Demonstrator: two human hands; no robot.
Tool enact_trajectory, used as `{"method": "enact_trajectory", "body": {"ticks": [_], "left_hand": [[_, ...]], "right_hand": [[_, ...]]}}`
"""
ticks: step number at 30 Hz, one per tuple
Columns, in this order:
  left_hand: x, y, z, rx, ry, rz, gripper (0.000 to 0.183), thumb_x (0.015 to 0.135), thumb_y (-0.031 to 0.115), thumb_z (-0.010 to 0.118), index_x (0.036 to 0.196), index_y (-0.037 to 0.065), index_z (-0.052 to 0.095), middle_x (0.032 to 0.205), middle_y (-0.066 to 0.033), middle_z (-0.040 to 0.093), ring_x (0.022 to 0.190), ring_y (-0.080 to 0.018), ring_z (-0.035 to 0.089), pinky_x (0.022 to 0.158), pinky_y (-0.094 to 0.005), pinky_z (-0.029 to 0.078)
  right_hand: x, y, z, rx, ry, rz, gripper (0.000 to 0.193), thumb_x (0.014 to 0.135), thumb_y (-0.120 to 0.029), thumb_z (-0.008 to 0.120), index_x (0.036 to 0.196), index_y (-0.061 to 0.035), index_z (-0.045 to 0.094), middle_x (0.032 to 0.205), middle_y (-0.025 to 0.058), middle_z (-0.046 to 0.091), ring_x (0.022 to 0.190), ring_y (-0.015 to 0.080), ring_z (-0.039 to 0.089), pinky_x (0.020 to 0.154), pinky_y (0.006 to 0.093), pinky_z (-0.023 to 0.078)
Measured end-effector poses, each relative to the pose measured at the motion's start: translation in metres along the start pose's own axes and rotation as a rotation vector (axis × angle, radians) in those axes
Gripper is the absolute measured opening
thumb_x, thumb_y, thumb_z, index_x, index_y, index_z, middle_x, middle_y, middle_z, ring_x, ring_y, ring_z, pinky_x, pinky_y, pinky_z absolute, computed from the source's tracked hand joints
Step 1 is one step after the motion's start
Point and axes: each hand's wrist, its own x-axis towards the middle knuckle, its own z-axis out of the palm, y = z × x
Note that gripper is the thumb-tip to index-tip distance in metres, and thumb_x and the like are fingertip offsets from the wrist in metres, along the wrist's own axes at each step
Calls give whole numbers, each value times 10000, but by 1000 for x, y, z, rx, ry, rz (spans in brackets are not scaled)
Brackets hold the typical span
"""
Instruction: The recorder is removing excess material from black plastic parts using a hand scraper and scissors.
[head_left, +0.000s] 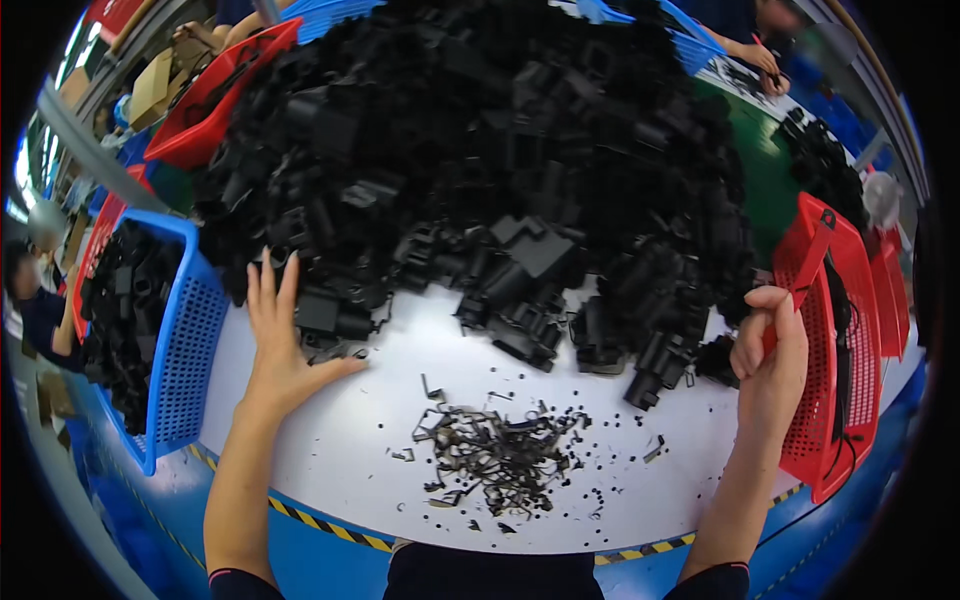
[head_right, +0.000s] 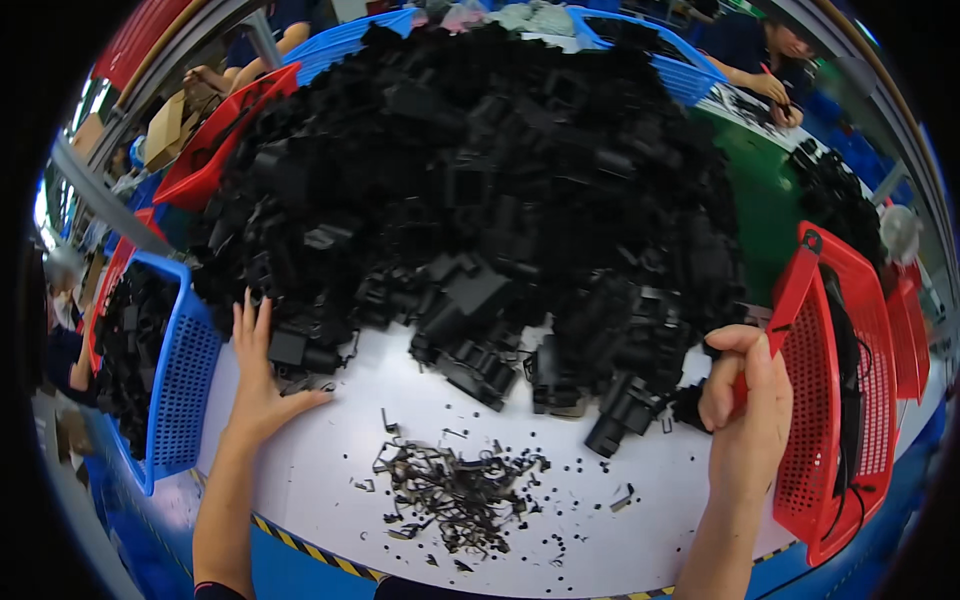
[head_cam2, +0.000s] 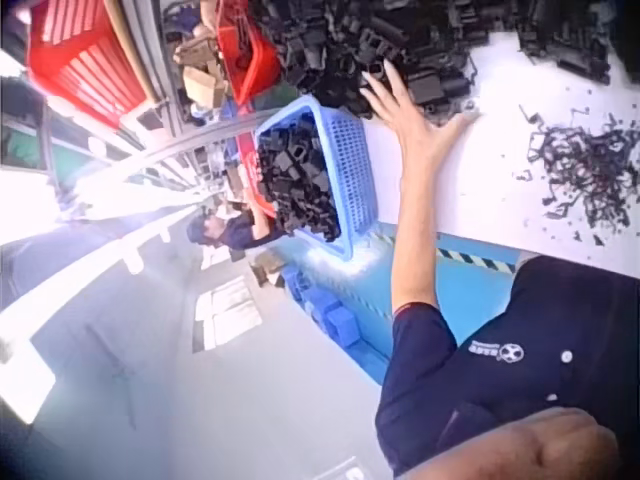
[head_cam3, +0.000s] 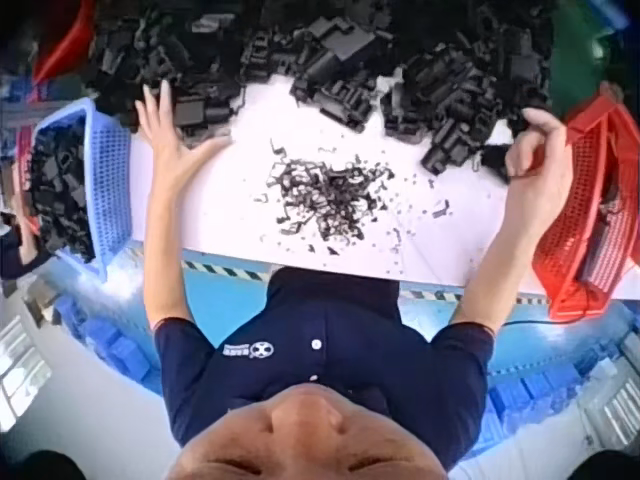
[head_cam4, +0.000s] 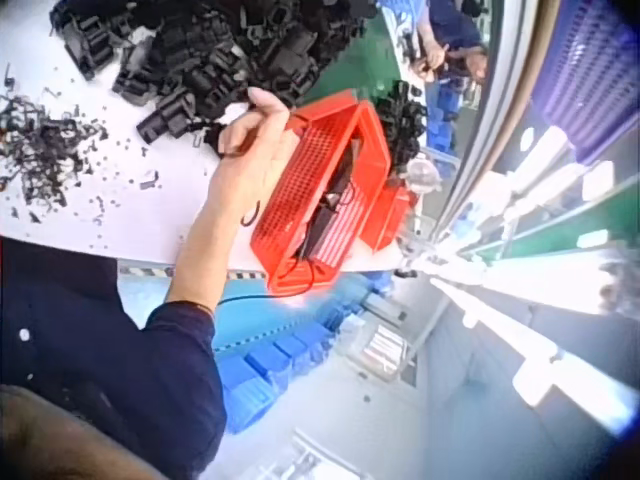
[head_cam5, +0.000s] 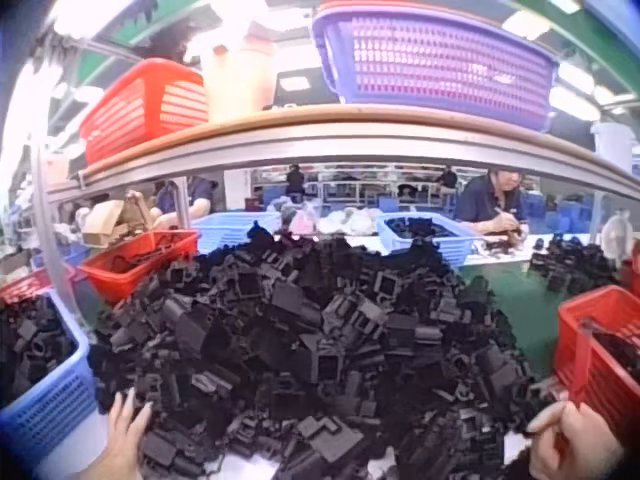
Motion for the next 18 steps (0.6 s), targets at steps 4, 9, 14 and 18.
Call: {"method": "enact_trajectory", "body": {"ticks": [4,9,14,18], "left_hand": [[-17,29,-18,101,37,25,935,526,249,773,1324,108,307,1420,-174,160,1311,-389,70,1035,-493,145],[-28,89,-13,33,13,254,623,603,165,721,1180,91,497,1338,-187,329,1255,-402,238,1005,-488,215],[-24,167,18,-257,-366,686,418,620,229,760,1008,133,636,1221,-182,447,1115,-386,421,946,-439,340],[-12,216,37,-270,-467,904,550,647,349,722,1145,189,552,1295,-200,345,1174,-415,321,902,-537,344]], "right_hand": [[-19,13,-22,-153,-12,86,294,940,-241,362,996,7,509,592,9,451,518,68,422,510,187,357],[-25,17,-35,-47,52,13,247,935,-185,369,1008,17,491,582,-9,418,472,31,339,427,163,270],[-26,10,-55,140,217,-116,217,933,-176,376,986,14,467,550,-21,372,445,21,272,395,170,211],[-23,8,-61,222,296,-67,213,926,-182,396,964,12,473,542,-23,369,441,26,271,393,179,208]]}}
